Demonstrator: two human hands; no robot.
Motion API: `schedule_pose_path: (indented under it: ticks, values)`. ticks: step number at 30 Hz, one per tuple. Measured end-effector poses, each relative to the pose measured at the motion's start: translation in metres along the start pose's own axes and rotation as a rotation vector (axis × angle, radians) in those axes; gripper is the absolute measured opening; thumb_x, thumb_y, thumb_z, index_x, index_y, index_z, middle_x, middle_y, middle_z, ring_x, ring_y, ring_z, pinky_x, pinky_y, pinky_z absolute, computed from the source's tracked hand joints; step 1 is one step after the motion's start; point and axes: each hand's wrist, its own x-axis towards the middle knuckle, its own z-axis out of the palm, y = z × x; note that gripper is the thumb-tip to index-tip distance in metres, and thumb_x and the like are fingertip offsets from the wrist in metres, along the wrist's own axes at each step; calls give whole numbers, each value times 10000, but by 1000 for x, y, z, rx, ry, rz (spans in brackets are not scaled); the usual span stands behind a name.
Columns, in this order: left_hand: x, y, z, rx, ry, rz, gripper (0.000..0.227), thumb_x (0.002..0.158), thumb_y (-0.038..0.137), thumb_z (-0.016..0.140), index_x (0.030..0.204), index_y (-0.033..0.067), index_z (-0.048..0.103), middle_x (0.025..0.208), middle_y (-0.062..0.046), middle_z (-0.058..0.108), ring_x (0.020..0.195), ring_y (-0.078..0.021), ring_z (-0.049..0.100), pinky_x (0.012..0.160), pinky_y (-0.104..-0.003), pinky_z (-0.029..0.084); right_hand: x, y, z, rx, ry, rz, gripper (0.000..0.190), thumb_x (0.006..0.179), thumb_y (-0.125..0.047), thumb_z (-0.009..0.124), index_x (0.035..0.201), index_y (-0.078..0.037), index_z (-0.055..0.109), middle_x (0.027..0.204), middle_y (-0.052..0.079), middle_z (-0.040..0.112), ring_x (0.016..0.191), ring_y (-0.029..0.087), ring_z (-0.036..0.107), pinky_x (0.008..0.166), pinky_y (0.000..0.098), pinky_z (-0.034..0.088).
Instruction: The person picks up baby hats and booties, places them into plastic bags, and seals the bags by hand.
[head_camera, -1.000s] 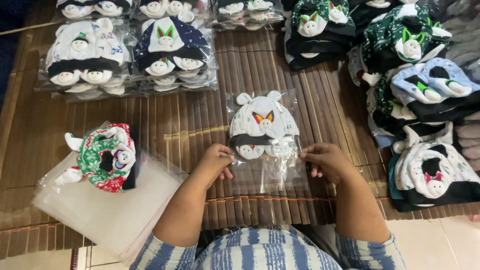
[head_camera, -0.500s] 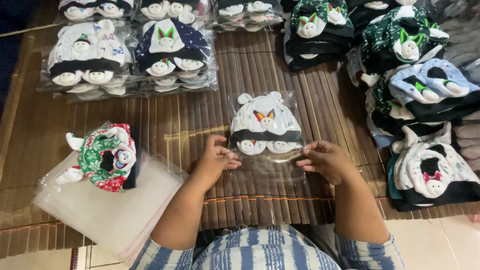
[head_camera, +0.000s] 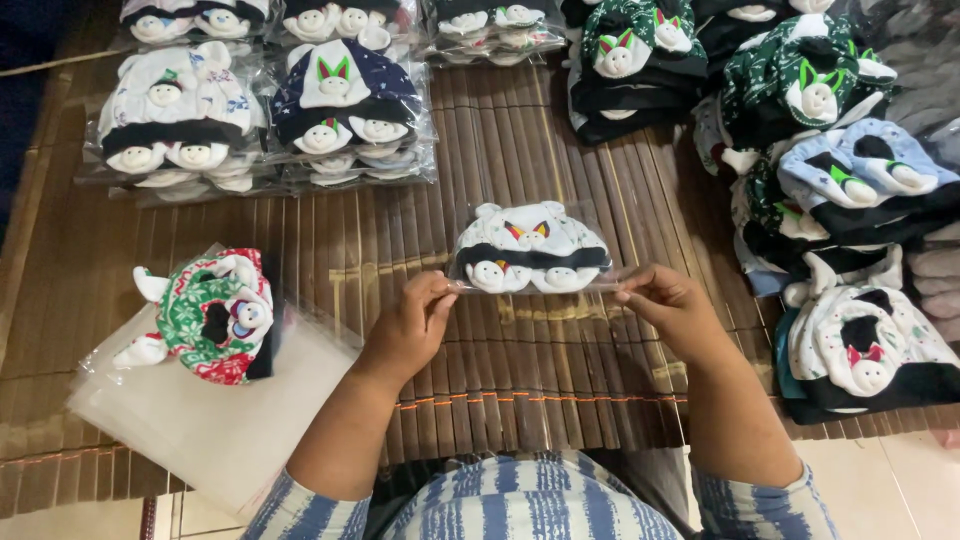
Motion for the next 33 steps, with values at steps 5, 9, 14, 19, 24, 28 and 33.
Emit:
schedule_pose_path:
  ticks: [5,9,14,19,24,28,33]
  values:
    - [-10,-17,11,129,-32,261,438,910,17,683,1310,15,505,1190,-193,699,1028,-357,730,791,-419,652,-5,8,-1,-181,-46,-39,131,824,70,785,935,42,721,1072,216,769,1007,267,743,885,397,595]
    - [-23,-17,5,18,-258,153,527,890,-88,566,1390,45,465,1321,-226,638,1171,-429,647,960,-529,560,-2,13,-3,-484,-198,-70,114,766,44,809,868,-2,792,1137,197,782,1098,372,730,978,470,532]
    - [-19,-12,-4,59,-325,95,646,829,-40,582,1456,84,487,1304,-179,663,1289,-393,571,1107,-553,398,5,14,-9,-591,-243,-55,149,757,-2,837,897,-35,800,1194,158,721,1154,373,680,1041,487,485]
    - [-9,-5,-14,-35,-361,6,688,804,-37,637,1465,66,476,1387,-149,632,1372,-396,500,1179,-602,233,7,10,-5,-646,-273,-5,178,783,-112,853,947,-57,813,1181,147,684,1144,362,677,1038,485,487]
    - [-3,0,-18,-99,-369,-67,757,826,40,668,1533,39,398,1256,-192,697,1236,-434,598,1159,-627,292,8,27,-8,-675,-178,19,143,844,-193,819,931,-79,813,1109,114,722,1074,328,705,985,423,507]
    - [2,6,-23,-156,-385,-109,737,858,34,648,1546,45,381,1269,-221,682,1241,-464,582,1159,-654,272,7,30,-6,-743,-152,25,140,844,-223,821,930,-112,810,1118,73,732,1071,302,711,961,405,522]
    - [1,23,-18,538,-361,-8,527,865,193,654,1380,106,581,1194,-136,692,1201,-331,631,1203,-654,194,0,1,-3,-909,-122,72,269,861,-304,777,1061,-126,751,1058,162,696,1048,415,692,939,510,535]
